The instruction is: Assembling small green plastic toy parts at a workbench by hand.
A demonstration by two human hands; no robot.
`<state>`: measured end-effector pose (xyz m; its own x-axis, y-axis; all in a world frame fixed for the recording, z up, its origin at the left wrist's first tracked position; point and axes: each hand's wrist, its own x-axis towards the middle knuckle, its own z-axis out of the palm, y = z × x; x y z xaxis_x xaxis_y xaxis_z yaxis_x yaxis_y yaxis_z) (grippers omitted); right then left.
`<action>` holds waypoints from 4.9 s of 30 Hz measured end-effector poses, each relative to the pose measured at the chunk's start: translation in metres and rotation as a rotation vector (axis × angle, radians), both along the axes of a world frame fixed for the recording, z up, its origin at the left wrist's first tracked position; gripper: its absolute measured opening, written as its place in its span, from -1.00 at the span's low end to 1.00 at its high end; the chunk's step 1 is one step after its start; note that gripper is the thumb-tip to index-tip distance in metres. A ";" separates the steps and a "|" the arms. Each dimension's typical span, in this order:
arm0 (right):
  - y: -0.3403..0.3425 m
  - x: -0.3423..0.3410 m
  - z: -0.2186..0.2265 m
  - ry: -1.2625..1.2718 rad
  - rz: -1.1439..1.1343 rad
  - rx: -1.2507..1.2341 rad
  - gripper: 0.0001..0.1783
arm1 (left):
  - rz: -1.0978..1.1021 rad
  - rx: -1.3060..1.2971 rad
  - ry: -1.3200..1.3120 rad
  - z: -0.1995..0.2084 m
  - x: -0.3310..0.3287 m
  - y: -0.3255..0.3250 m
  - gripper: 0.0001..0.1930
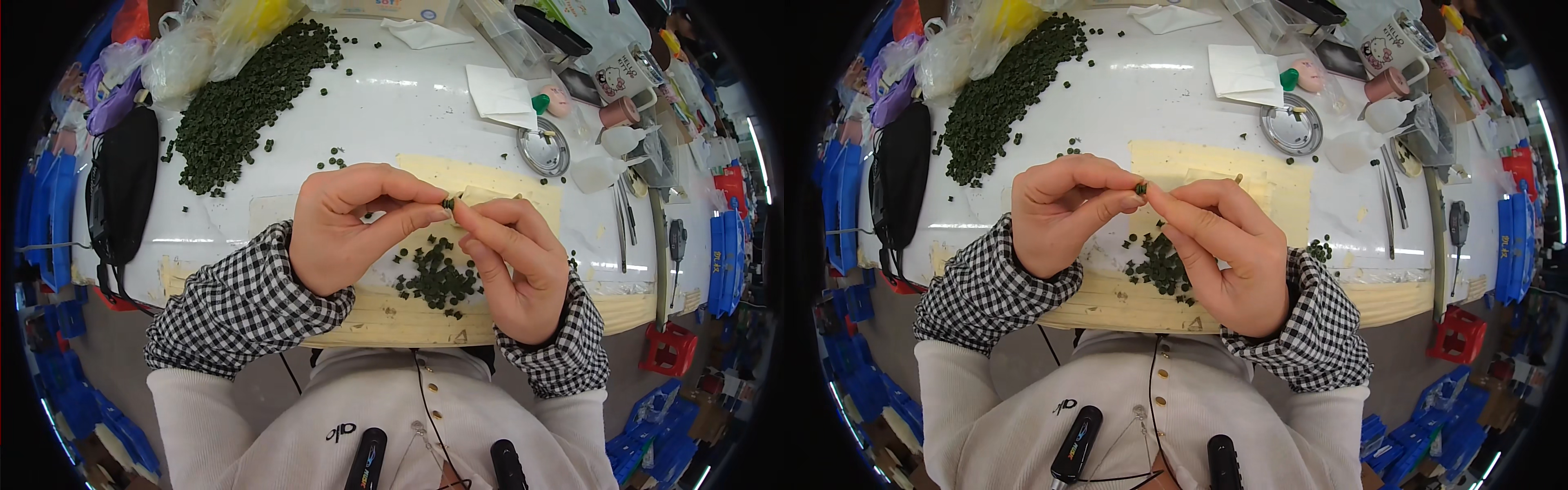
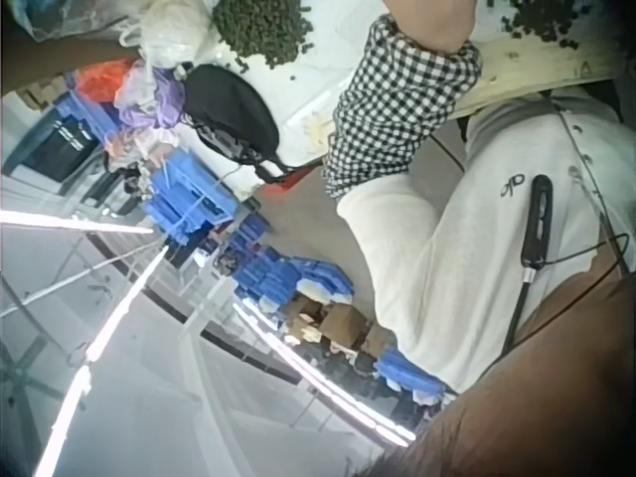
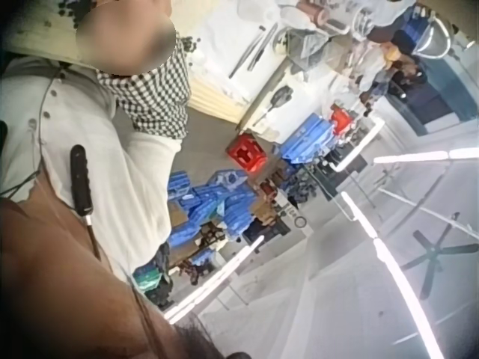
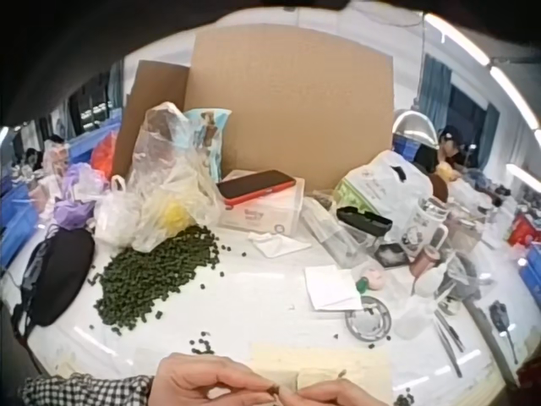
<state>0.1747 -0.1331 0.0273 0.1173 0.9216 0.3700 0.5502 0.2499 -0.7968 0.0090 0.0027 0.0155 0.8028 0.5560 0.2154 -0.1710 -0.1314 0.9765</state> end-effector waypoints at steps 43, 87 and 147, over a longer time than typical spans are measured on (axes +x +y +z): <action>-0.015 0.023 0.023 -0.274 -0.565 0.275 -0.90 | -0.013 0.103 0.023 -0.004 0.001 -0.003 -0.84; 0.004 0.027 -0.001 -0.420 -0.460 0.180 -0.91 | -0.060 0.108 0.071 -0.004 0.002 -0.005 -0.84; -0.006 0.001 0.004 -0.051 -0.011 -0.029 -0.59 | 0.011 0.194 0.003 -0.004 0.001 -0.003 -0.80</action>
<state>0.1752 -0.1393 0.0314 0.1090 0.9307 0.3492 0.5926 0.2212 -0.7745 0.0096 -0.0003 0.0118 0.7979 0.5127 0.3171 -0.1660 -0.3189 0.9332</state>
